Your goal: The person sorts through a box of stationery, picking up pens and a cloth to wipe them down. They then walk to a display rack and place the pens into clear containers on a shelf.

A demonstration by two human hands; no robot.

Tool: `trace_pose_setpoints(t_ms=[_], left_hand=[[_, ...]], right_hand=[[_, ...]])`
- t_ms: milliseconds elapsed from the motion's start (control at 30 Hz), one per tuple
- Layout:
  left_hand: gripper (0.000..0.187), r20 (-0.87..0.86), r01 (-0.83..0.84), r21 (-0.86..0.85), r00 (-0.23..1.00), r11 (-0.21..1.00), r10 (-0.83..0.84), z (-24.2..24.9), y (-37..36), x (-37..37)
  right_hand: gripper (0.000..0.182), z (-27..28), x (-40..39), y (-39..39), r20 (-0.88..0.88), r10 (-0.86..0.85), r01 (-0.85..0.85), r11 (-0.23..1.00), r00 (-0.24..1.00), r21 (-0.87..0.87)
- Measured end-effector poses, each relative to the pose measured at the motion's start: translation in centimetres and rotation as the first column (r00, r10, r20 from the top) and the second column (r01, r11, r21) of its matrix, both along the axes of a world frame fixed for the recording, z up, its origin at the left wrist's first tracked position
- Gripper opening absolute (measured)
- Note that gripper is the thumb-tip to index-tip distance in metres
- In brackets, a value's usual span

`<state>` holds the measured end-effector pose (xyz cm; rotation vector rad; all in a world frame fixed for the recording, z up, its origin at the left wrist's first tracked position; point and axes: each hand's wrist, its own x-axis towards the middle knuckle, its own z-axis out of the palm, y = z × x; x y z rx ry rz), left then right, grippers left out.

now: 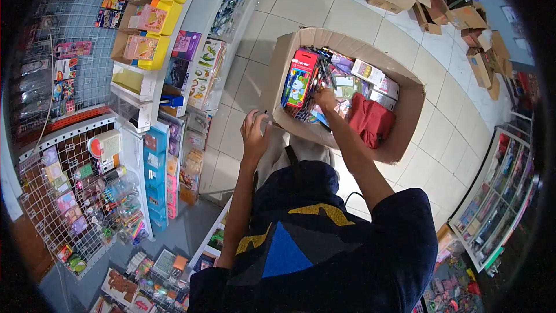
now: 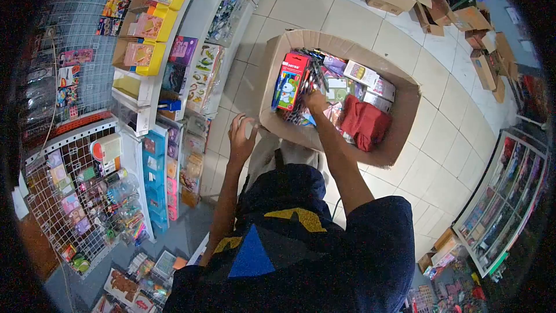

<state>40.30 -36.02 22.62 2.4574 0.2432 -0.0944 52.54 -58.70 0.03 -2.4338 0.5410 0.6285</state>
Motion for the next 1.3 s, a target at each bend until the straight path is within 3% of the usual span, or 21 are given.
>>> trace_pose_setpoints(t_ms=[33, 133, 233, 267, 333, 433, 567, 700, 733, 800, 833, 933, 1000, 1033, 1100, 1200, 1267, 1300], left_hand=[[0.028, -0.003, -0.001, -0.015, 1.0, 1.0, 0.001, 0.1, -0.1, 0.1], [0.028, -0.004, 0.004, -0.021, 1.0, 1.0, -0.005, 0.4, -0.4, 0.2], [0.027, -0.022, 0.007, -0.042, 1.0, 0.999, -0.008, 0.7, -0.6, 0.3], [0.027, -0.031, 0.009, -0.055, 0.999, 0.998, -0.011, 0.7, -0.7, 0.3], [0.025, -0.013, 0.031, -0.04, 0.999, 0.999, -0.031, 0.8, -0.9, 0.4], [0.025, 0.002, 0.059, -0.046, 0.998, 0.997, -0.059, 0.5, -0.8, 0.5], [0.025, 0.031, 0.097, -0.076, 0.995, 0.992, -0.095, 0.7, -0.7, 1.3], [0.026, 0.13, 0.146, -0.112, 0.983, 0.983, -0.131, 1.1, -0.2, 2.1], [0.026, 0.158, 0.156, -0.128, 0.978, 0.979, -0.135, 1.5, -0.2, 2.2], [0.026, 0.13, 0.143, -0.282, 0.985, 0.949, -0.11, 2.6, -0.2, 2.2], [0.026, 0.121, 0.129, -0.35, 0.988, 0.928, -0.092, 3.3, 0.1, 2.3], [0.028, 0.153, 0.0, -0.612, 0.981, 0.791, 0.118, 5.3, 0.3, 2.2], [0.027, 0.051, -0.067, -0.771, 0.985, 0.633, 0.166, 7.1, 1.5, 1.9], [0.026, 0.032, -0.099, -0.831, 0.974, 0.547, 0.224, 8.3, 4.8, 0.9], [0.025, -0.004, -0.136, -0.886, 0.958, 0.442, 0.287, 8.7, 8.2, -1.0], [0.026, -0.021, -0.173, -0.941, 0.888, 0.291, 0.46, 10.0, 12.2, -5.0], [0.027, -0.096, -0.206, -0.968, 0.833, 0.145, 0.544, 10.9, 15.2, -8.6], [0.029, -0.056, -0.17, -0.975, 0.809, 0.141, 0.585, 10.8, 16.5, -10.3]], right_hand=[[0.041, 1.2, 0.4, 0.3, -0.095, 0.013, -0.012, 1.0, 0.995, 0.011], [0.042, -3.8, -0.1, -1.1, -0.129, 0.017, 0.03, 0.936, 0.992, 0.352], [0.031, -1.6, -0.7, -1.1, -0.067, -0.029, 0.055, 0.902, 0.997, 0.428], [0.034, -0.9, -0.4, -1.0, -0.085, -0.009, 0.034, 0.952, 0.996, 0.304], [0.035, 0.1, -0.7, -1.1, -0.116, -0.092, 0.133, 0.891, 0.989, 0.434], [0.031, 3.1, -1.1, -1.7, -0.198, -0.226, 0.299, 0.65, 0.954, 0.699], [0.026, 4.6, -1.2, -2.3, -0.163, -0.231, 0.28, 0.695, 0.959, 0.662], [0.014, 3.4, -1.4, -3.2, -0.104, -0.366, 0.271, 0.444, 0.925, 0.854], [0.015, 5.5, -1.5, -3.1, -0.04, -0.355, 0.219, 0.48, 0.934, 0.849], [0.015, 14.9, -1.8, -1.5, 0.092, -0.31, 0.1, 0.551, 0.946, 0.829], [0.015, 18.0, -2.1, -0.3, 0.127, -0.293, 0.049, 0.527, 0.948, 0.848], [0.017, 22.2, -3.5, 4.2, 0.185, -0.116, -0.118, 0.432, 0.976, 0.894], [0.018, 28.1, -5.0, 8.1, 0.06, 0.079, -0.088, 0.416, 0.995, 0.905], [0.017, 29.3, -6.1, 12.6, 0.149, 0.162, -0.202, 0.389, 0.975, 0.899], [0.016, 30.4, -8.4, 16.6, 0.286, 0.233, -0.356, 0.362, 0.929, 0.861], [0.015, 26.4, -10.9, 22.1, 0.308, 0.341, -0.416, 0.313, 0.888, 0.854], [0.017, 29.4, -12.9, 25.5, 0.383, 0.474, -0.531, 0.228, 0.793, 0.816], [0.017, 30.3, -14.1, 27.1, 0.397, 0.53, -0.549, 0.162, 0.749, 0.82]])
